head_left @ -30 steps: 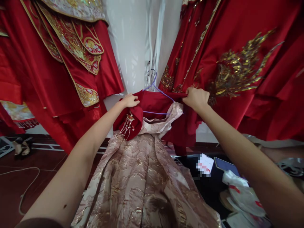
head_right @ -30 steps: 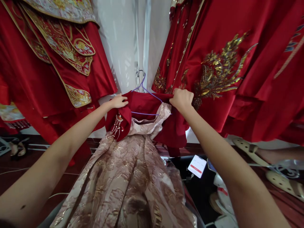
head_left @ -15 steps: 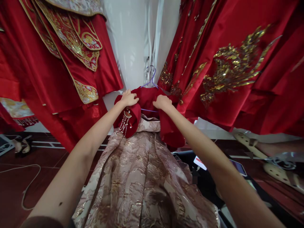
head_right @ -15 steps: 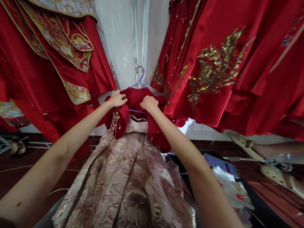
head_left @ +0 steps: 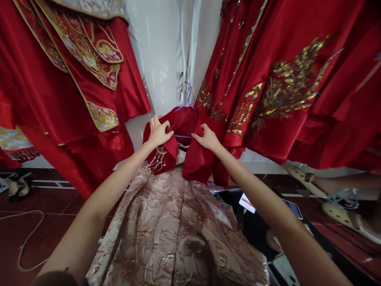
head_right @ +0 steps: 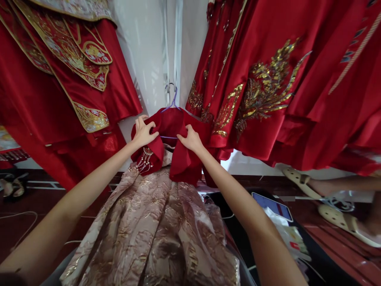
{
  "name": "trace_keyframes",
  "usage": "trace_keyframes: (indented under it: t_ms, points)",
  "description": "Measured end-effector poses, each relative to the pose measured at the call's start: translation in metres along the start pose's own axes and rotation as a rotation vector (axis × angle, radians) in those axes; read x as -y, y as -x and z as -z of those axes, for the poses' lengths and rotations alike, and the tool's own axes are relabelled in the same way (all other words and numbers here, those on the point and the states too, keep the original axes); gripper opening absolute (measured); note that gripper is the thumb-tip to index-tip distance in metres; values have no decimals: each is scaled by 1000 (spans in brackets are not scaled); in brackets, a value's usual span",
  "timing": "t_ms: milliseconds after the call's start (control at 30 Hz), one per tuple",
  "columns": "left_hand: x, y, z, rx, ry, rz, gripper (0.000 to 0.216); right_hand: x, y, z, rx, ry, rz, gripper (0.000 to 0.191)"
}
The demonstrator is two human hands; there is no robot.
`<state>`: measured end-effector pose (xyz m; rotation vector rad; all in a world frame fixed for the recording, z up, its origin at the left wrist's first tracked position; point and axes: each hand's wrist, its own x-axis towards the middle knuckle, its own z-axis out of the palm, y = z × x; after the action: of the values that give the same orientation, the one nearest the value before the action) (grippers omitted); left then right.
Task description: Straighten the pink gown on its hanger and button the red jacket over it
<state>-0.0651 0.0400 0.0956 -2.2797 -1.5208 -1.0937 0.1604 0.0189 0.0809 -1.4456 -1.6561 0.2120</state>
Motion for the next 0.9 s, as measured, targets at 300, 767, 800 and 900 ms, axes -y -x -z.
trace_keyframes:
  t_ms: [300, 767, 800, 900]
  points:
    - [-37, 35, -28, 1, 333, 77, 20, 14, 6, -32, 180, -500, 199, 13]
    - [-26, 48, -52, -51, 905, 384, 30, 0, 18, -33, 301, -653, 174, 26]
    - [-26, 49, -52, -32, 900, 385, 25, 0, 18, -33, 299, -636, 203, 28]
    - [-23, 48, -49, 22, 817, 291, 13, 2, 18, -30, 265, -571, 239, 30]
